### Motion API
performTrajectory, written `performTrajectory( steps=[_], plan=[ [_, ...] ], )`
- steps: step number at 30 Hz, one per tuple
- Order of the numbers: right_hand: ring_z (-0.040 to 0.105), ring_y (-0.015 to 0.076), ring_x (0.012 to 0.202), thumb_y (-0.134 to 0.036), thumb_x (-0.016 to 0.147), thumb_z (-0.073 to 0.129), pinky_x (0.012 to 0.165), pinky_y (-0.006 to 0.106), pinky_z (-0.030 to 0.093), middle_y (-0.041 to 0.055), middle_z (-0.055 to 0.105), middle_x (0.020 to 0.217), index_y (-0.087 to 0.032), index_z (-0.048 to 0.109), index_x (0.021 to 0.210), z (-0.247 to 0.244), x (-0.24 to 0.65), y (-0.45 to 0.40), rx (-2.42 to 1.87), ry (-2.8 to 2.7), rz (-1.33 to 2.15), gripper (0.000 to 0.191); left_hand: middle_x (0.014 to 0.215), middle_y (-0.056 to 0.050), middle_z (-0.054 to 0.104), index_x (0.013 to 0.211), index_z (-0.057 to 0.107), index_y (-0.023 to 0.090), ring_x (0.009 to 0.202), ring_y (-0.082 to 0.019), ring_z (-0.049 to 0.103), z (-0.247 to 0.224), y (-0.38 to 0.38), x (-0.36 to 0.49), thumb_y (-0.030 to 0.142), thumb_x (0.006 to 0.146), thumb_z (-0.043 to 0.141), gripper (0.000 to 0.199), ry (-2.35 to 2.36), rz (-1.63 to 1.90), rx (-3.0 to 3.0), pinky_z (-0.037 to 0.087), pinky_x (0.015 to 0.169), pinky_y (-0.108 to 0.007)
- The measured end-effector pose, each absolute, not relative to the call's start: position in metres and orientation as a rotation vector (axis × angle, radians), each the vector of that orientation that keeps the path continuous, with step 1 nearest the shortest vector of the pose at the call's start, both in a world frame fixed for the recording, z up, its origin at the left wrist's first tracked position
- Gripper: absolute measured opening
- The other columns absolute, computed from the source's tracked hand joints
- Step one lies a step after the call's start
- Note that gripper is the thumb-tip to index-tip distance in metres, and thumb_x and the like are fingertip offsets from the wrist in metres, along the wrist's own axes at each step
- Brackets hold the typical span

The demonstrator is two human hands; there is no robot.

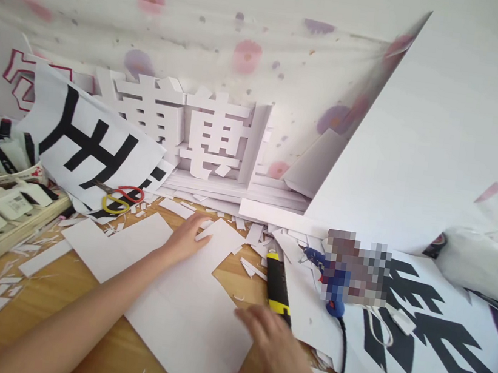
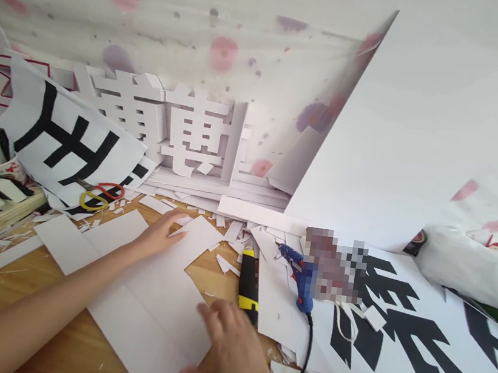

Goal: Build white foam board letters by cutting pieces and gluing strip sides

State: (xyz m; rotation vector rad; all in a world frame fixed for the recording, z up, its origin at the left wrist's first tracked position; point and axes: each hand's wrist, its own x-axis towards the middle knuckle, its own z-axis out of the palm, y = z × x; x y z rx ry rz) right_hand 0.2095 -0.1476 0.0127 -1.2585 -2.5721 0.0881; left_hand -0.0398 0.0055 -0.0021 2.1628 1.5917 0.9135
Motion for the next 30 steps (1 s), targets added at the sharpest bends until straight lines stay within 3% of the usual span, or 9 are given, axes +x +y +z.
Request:
performTrajectory(
  steps=[1,5,9,13,19,23,27,30],
  plan=[
    [0.055,0.0247,0.089,-0.05,0.064,0.068,0.077,0.035,0.047,0.0093,0.058,0.104,-0.022,0.045,0.124,0.009,0.203,-0.156,-1.157,-2.681,0.114,0.07,0.128,-0.007,0.048,0.115,0.049,0.021,0.123,-0.019,0.041,0.001,0.002,-0.051,0.031,0.078,0.05,0.038,1.639,0.947,2.127,0.035,0.103,-0.037],
    [0.056,0.0205,0.081,-0.039,0.078,0.061,0.071,0.029,0.048,0.0058,0.06,0.097,-0.029,0.041,0.128,-0.009,0.186,-0.174,-1.009,-2.804,-0.053,0.055,0.127,-0.009,0.048,0.114,0.05,0.02,0.12,-0.022,0.043,0.016,-0.015,-0.103,0.034,0.08,0.044,0.038,1.814,1.054,1.985,0.05,0.079,-0.032],
    [0.056,0.0199,0.079,-0.045,0.075,0.062,0.064,0.026,0.049,0.0055,0.058,0.097,-0.031,0.043,0.127,-0.013,0.184,-0.176,-1.077,-2.807,0.085,0.058,0.121,-0.007,0.054,0.11,0.054,0.02,0.108,-0.021,0.052,0.023,-0.042,-0.168,0.032,0.078,0.044,0.035,2.152,1.173,1.807,0.047,0.084,-0.033],
    [0.055,0.0208,0.086,-0.047,0.074,0.062,0.07,0.027,0.049,0.0048,0.057,0.1,-0.036,0.047,0.124,-0.003,0.197,-0.174,-1.132,-2.754,0.329,0.054,0.118,-0.01,0.056,0.115,0.051,0.017,0.098,-0.022,0.056,0.02,-0.079,-0.229,0.026,0.077,0.044,0.039,2.403,1.128,1.62,0.048,0.081,-0.035],
    [0.053,0.0248,0.096,-0.026,0.076,0.053,0.079,0.036,0.046,0.0083,0.055,0.106,-0.032,0.034,0.137,0.041,0.23,-0.178,-1.191,-2.498,0.249,0.064,0.125,-0.008,0.054,0.114,0.049,0.018,0.116,-0.023,0.048,-0.002,-0.116,-0.263,0.041,0.077,0.046,0.043,2.535,0.602,1.798,0.037,0.099,-0.038],
    [0.054,0.0234,0.09,-0.028,0.077,0.053,0.073,0.033,0.048,0.0078,0.055,0.101,-0.031,0.021,0.142,0.056,0.236,-0.184,-1.115,-2.408,0.125,0.073,0.113,-0.005,0.062,0.11,0.053,0.021,0.106,-0.023,0.054,-0.002,-0.119,-0.259,0.038,0.082,0.036,0.036,2.671,0.348,1.879,0.04,0.095,-0.038],
    [0.056,0.0227,0.088,-0.033,0.077,0.06,0.074,0.032,0.049,0.0066,0.059,0.099,-0.033,0.033,0.138,0.042,0.232,-0.191,-1.183,-2.566,0.156,0.066,0.106,-0.008,0.063,0.11,0.054,0.018,0.097,-0.027,0.055,0.006,-0.117,-0.25,0.039,0.085,0.026,0.043,2.908,0.076,1.862,0.043,0.087,-0.039],
    [0.058,0.0211,0.077,-0.04,0.077,0.061,0.066,0.029,0.05,0.0043,0.062,0.088,-0.036,0.048,0.127,0.027,0.23,-0.195,-1.17,-2.742,0.181,0.051,0.108,-0.01,0.061,0.116,0.051,0.016,0.098,-0.028,0.055,0.009,-0.113,-0.246,0.041,0.085,0.028,0.047,2.906,0.118,1.858,0.043,0.087,-0.039]
  ],
)
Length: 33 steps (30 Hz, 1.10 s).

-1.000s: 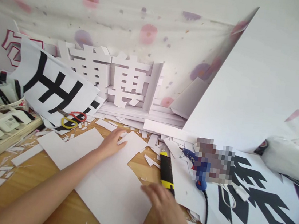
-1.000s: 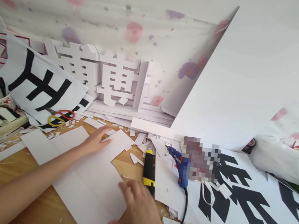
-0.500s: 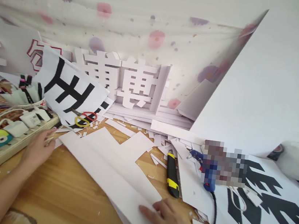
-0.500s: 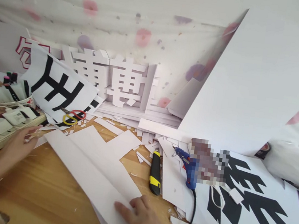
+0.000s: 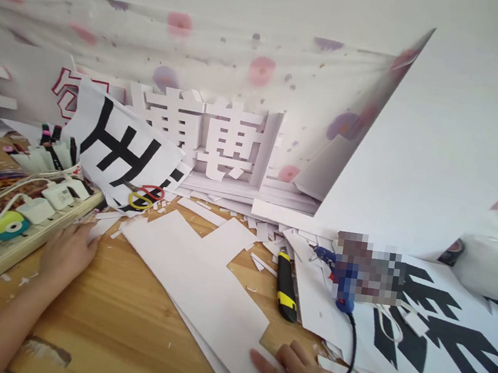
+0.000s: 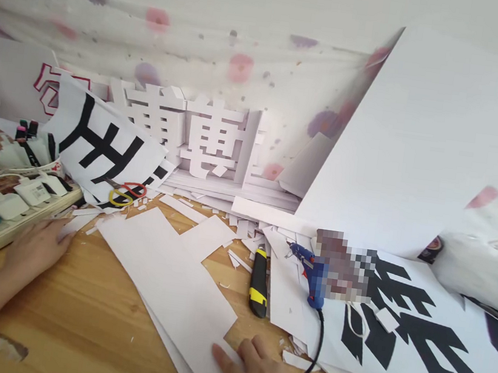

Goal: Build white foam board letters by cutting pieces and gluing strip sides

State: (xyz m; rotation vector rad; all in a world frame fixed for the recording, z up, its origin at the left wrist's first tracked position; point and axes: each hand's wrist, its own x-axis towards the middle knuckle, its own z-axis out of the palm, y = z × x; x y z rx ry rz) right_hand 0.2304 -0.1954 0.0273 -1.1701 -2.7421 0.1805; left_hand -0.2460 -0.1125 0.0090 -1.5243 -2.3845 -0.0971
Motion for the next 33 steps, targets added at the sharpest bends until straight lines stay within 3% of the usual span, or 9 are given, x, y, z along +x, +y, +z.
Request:
performTrajectory(
  steps=[3,7,13,15,17,21,28,31,33],
  plan=[
    [0.057,0.0213,0.08,-0.04,0.077,0.061,0.068,0.03,0.05,0.0051,0.06,0.09,-0.033,0.046,0.129,0.027,0.232,-0.199,-1.2,-2.672,0.185,0.054,0.112,-0.01,0.059,0.116,0.051,0.016,0.104,-0.026,0.052,0.011,-0.107,-0.243,0.037,0.085,0.03,0.043,-2.447,-0.343,-1.533,0.042,0.091,-0.039],
    [0.054,0.0233,0.09,-0.022,0.071,0.058,0.076,0.034,0.049,0.0087,0.056,0.102,-0.027,0.032,0.139,0.035,0.235,-0.199,-1.246,-2.472,0.164,0.072,0.117,-0.012,0.055,0.116,0.051,0.014,0.112,-0.027,0.048,0.019,-0.1,-0.233,0.033,0.084,0.033,0.041,-2.437,-0.685,-1.545,0.038,0.097,-0.041],
    [0.055,0.0264,0.09,-0.019,0.063,0.06,0.075,0.04,0.05,0.0081,0.058,0.099,-0.029,0.045,0.131,0.007,0.228,-0.194,-1.371,-2.644,0.396,0.07,0.118,-0.012,0.052,0.114,0.05,0.017,0.11,-0.024,0.05,0.007,-0.106,-0.188,0.036,0.08,0.043,0.04,-2.163,-0.926,-1.977,0.043,0.094,-0.038],
    [0.055,0.0269,0.093,-0.019,0.063,0.059,0.077,0.04,0.05,0.0083,0.058,0.101,-0.029,0.045,0.132,0.001,0.225,-0.194,-1.412,-2.659,0.469,0.072,0.13,-0.014,0.043,0.121,0.045,0.017,0.125,-0.028,0.037,-0.007,-0.115,-0.17,0.044,0.078,0.047,0.051,-2.063,-0.846,-2.176,0.034,0.102,-0.044],
    [0.054,0.0266,0.094,-0.018,0.062,0.058,0.078,0.04,0.049,0.0082,0.058,0.102,-0.029,0.044,0.132,0.003,0.224,-0.194,-1.491,-2.623,0.497,0.073,0.144,-0.017,0.026,0.134,0.031,0.018,0.134,-0.033,0.021,-0.019,-0.123,-0.154,0.055,0.07,0.055,0.078,-2.091,-0.646,-2.355,0.03,0.103,-0.051],
    [0.054,0.0255,0.098,-0.016,0.063,0.054,0.085,0.039,0.047,0.0099,0.056,0.105,-0.025,0.044,0.133,0.018,0.224,-0.191,-1.614,-2.546,0.523,0.072,0.15,-0.017,0.012,0.141,0.017,0.019,0.137,-0.036,0.004,-0.028,-0.126,-0.136,0.061,0.061,0.062,0.101,-2.081,-0.454,-2.493,0.013,0.107,-0.059],
    [0.061,0.0218,0.094,-0.018,0.069,0.051,0.085,0.034,0.049,0.0111,0.054,0.115,-0.025,0.037,0.137,0.015,0.225,-0.188,-1.8,-2.453,0.54,0.07,0.15,-0.016,0.012,0.14,0.024,0.015,0.137,-0.034,0.008,-0.023,-0.103,-0.118,0.065,0.061,0.059,0.1,-2.185,-0.441,-2.49,0.021,0.109,-0.052],
    [0.062,0.0215,0.094,-0.02,0.07,0.052,0.084,0.032,0.05,0.0111,0.055,0.113,-0.025,0.037,0.137,0.013,0.227,-0.188,-1.768,-2.446,0.506,0.069,0.149,-0.015,0.018,0.139,0.028,0.017,0.135,-0.037,0.015,-0.027,-0.1,-0.117,0.065,0.057,0.063,0.101,-2.245,-0.527,-2.42,0.028,0.105,-0.052],
    [0.063,0.0215,0.09,-0.022,0.071,0.054,0.082,0.032,0.051,0.0102,0.057,0.11,-0.027,0.038,0.137,0.011,0.227,-0.19,-1.717,-2.476,0.503,0.068,0.146,-0.013,0.026,0.138,0.029,0.02,0.133,-0.034,0.024,-0.029,-0.099,-0.121,0.062,0.062,0.06,0.092,-2.234,-0.709,-2.373,0.033,0.103,-0.05]
  ],
)
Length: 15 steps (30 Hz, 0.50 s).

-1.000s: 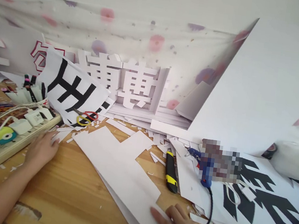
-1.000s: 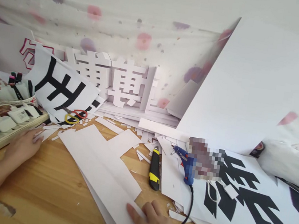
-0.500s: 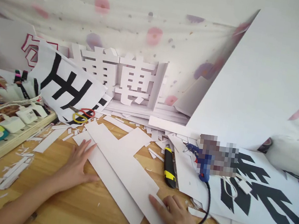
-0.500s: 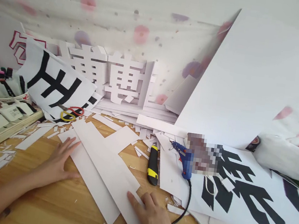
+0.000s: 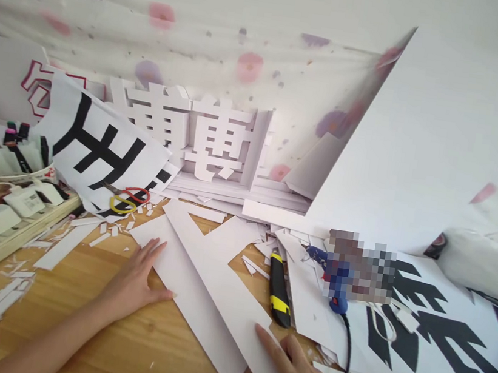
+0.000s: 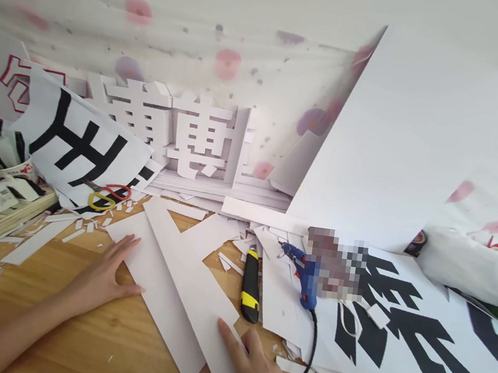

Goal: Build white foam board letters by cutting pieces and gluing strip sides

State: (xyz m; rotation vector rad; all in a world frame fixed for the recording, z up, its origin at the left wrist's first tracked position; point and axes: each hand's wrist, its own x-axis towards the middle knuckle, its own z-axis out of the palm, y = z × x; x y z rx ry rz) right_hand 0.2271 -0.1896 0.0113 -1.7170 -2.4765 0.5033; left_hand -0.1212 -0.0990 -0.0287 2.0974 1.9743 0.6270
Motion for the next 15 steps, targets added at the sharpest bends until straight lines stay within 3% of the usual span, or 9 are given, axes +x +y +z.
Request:
performTrajectory(
  steps=[3,6,9,12,15],
  plan=[
    [0.065,0.0214,0.082,-0.025,0.071,0.057,0.075,0.034,0.053,0.0072,0.06,0.104,-0.033,0.04,0.134,0.006,0.228,-0.193,-1.634,-2.538,0.497,0.067,0.137,-0.011,0.041,0.13,0.036,0.021,0.126,-0.027,0.038,-0.025,-0.097,-0.13,0.053,0.077,0.049,0.064,1.967,0.955,2.034,0.041,0.098,-0.043],
    [0.065,0.0203,0.079,-0.025,0.072,0.057,0.072,0.032,0.054,0.0068,0.06,0.102,-0.034,0.038,0.135,0.0,0.231,-0.196,-1.571,-2.496,0.392,0.066,0.129,-0.011,0.047,0.119,0.045,0.02,0.121,-0.026,0.043,-0.017,-0.094,-0.135,0.049,0.079,0.046,0.049,2.018,1.15,1.934,0.054,0.072,-0.034],
    [0.064,0.0201,0.084,-0.025,0.075,0.053,0.074,0.03,0.053,0.0083,0.058,0.102,-0.031,0.031,0.139,0.001,0.237,-0.196,-1.525,-2.374,0.259,0.068,0.127,-0.012,0.047,0.119,0.045,0.021,0.119,-0.027,0.043,-0.01,-0.093,-0.135,0.044,0.079,0.047,0.046,2.055,1.349,1.85,0.051,0.052,-0.026],
    [0.063,0.0204,0.087,-0.026,0.077,0.05,0.075,0.03,0.053,0.0085,0.057,0.105,-0.032,0.027,0.14,0.006,0.242,-0.194,-1.553,-2.352,0.25,0.067,0.126,-0.011,0.047,0.118,0.044,0.023,0.119,-0.027,0.043,-0.006,-0.093,-0.135,0.039,0.08,0.047,0.042,2.061,1.477,1.811,0.048,0.047,-0.024],
    [0.066,0.0204,0.079,-0.024,0.073,0.052,0.072,0.032,0.054,0.0081,0.058,0.103,-0.034,0.037,0.136,0.008,0.24,-0.192,-1.681,-2.481,0.416,0.066,0.123,-0.011,0.049,0.116,0.045,0.022,0.118,-0.026,0.043,-0.008,-0.09,-0.138,0.036,0.081,0.045,0.037,2.051,1.453,1.908,0.05,0.05,-0.025]
  ],
)
